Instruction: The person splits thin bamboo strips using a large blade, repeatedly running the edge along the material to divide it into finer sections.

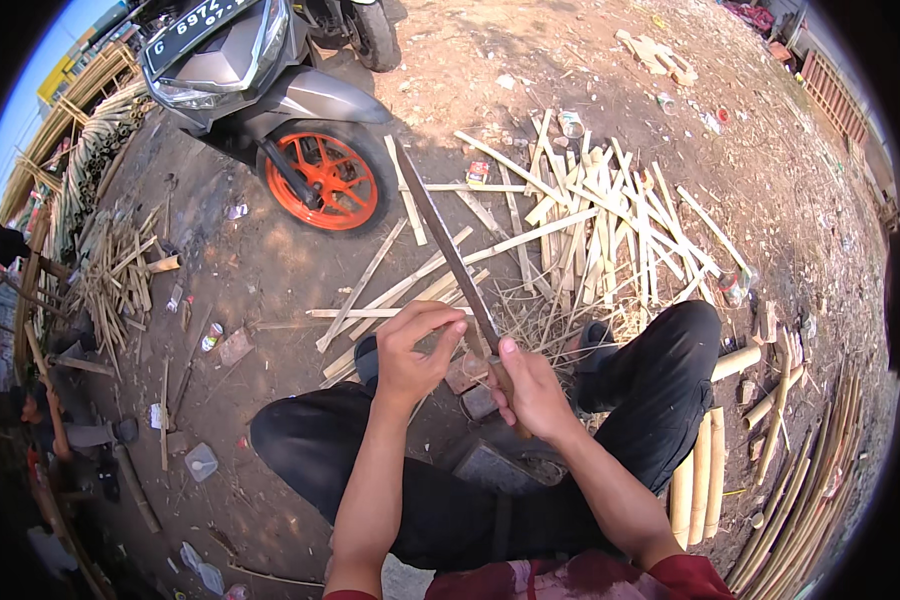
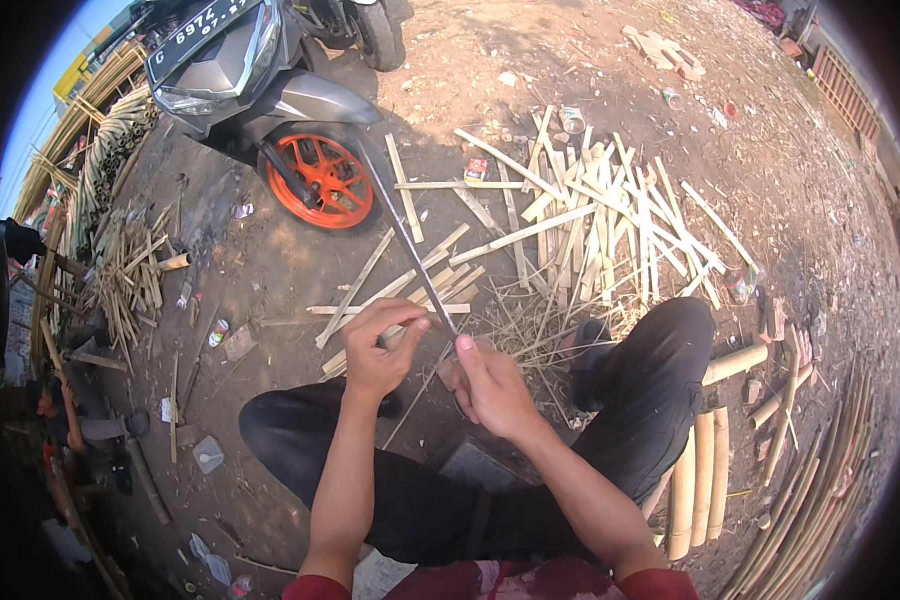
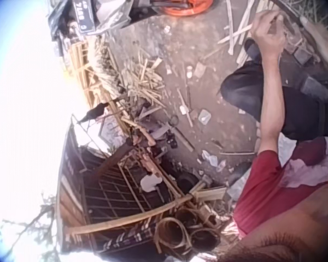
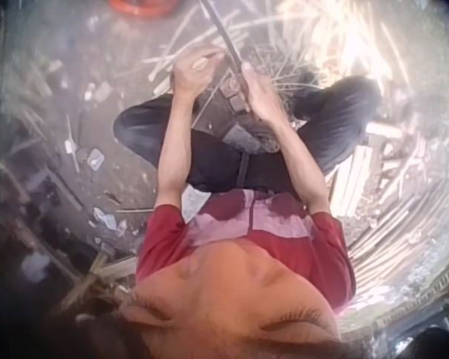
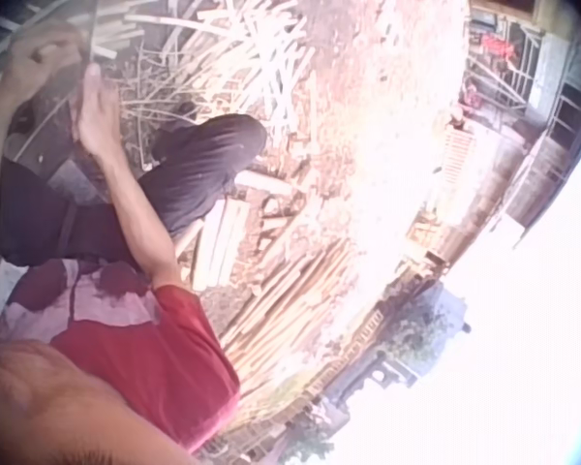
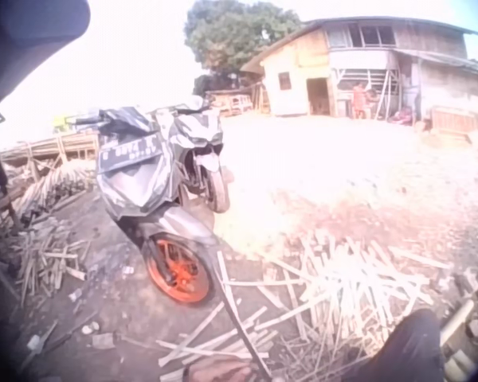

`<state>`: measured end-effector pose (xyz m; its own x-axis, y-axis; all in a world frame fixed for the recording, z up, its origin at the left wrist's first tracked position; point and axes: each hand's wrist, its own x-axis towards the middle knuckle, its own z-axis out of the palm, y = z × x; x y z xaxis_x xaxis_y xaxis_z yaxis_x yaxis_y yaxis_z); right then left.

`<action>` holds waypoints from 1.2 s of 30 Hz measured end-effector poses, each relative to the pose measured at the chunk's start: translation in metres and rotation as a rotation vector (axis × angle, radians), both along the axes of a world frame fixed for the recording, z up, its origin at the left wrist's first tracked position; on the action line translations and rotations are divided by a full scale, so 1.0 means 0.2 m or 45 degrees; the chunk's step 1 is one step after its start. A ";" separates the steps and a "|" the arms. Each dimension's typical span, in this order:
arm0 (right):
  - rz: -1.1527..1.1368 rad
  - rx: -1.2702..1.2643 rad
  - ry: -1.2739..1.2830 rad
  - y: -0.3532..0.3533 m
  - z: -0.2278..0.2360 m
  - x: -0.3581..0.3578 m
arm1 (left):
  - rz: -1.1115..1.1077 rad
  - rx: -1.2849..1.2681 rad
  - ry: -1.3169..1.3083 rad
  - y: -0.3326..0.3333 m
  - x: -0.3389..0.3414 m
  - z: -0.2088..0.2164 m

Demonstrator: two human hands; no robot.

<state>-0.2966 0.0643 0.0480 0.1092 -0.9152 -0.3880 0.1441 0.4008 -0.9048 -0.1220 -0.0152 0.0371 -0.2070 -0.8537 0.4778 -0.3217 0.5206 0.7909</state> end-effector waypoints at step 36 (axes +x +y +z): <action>0.082 -0.205 0.654 0.05 0.18 -0.08 | 0.054 -0.184 -0.215 0.03 -0.03 0.16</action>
